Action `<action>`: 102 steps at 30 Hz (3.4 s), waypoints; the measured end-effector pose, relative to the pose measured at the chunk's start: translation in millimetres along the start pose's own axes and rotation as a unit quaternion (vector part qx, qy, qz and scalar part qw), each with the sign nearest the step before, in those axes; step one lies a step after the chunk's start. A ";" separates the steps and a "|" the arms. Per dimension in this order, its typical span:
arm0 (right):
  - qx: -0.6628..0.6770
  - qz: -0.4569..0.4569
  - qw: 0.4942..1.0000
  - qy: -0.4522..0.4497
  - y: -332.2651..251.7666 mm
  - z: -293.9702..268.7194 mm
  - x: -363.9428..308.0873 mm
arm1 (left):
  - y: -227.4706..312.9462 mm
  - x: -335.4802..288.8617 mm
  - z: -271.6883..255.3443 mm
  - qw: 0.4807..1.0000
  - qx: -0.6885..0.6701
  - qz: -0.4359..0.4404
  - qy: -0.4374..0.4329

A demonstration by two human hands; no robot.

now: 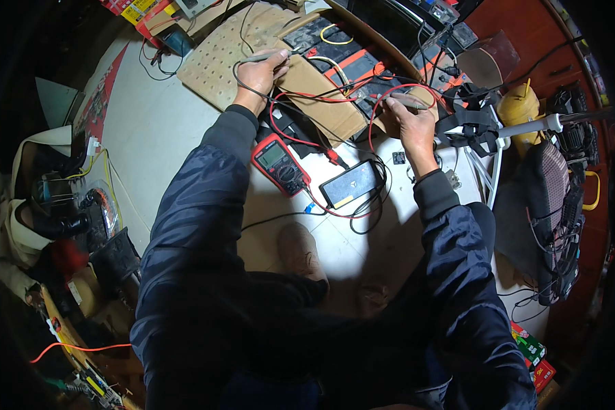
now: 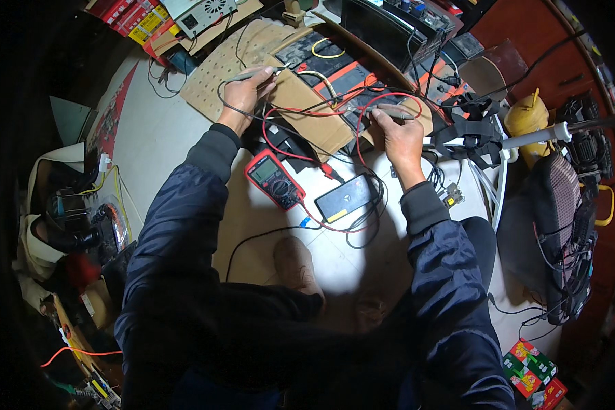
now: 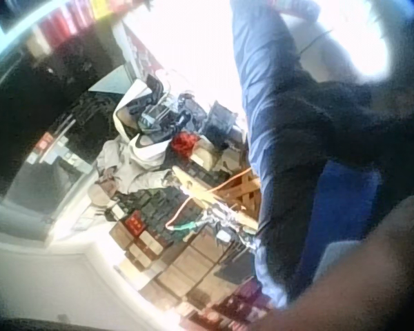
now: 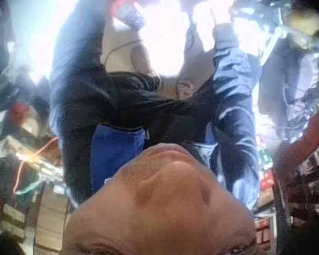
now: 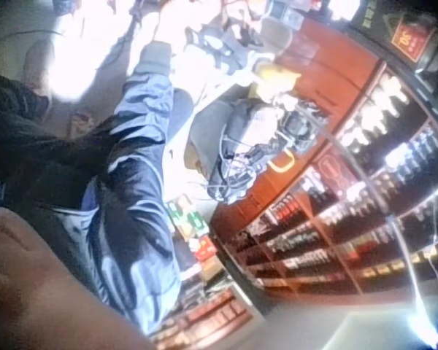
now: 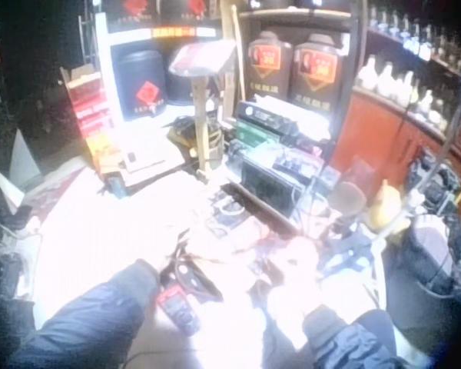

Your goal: The person sits on the floor and handles various electronic components, including a coiled cable, a power bank, and a circuit board. They use a multimeter to test connections on a breadboard setup and inspect the circuit board closely.

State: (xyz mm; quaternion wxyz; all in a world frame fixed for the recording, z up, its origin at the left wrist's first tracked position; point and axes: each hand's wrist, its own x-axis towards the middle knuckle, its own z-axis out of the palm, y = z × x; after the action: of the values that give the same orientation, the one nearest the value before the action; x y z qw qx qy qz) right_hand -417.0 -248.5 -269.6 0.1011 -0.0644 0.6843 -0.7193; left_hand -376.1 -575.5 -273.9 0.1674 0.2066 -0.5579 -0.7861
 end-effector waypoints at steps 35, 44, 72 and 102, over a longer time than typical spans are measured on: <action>-0.009 0.026 0.999 -0.018 21.6 -4.0 18.2 | -30.0 51.1 12.4 0.988 0.114 0.037 0.093; -0.020 0.016 1.000 -0.011 18.7 -1.7 15.9 | -34.0 56.9 11.6 0.978 0.162 0.057 0.115; -0.046 0.010 0.999 -0.003 20.2 -3.2 16.9 | -27.2 51.6 20.4 0.945 0.278 0.073 0.158; -0.077 -0.043 0.996 0.004 14.8 1.0 15.5 | -6.1 29.1 6.8 0.885 0.421 0.175 0.088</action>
State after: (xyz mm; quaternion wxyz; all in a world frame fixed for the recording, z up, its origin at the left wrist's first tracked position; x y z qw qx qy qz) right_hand -431.0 -253.7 -285.0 0.0624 -0.0987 0.7349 -0.6681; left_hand -404.8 -582.4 -281.7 0.2480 0.2246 -0.8469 -0.4134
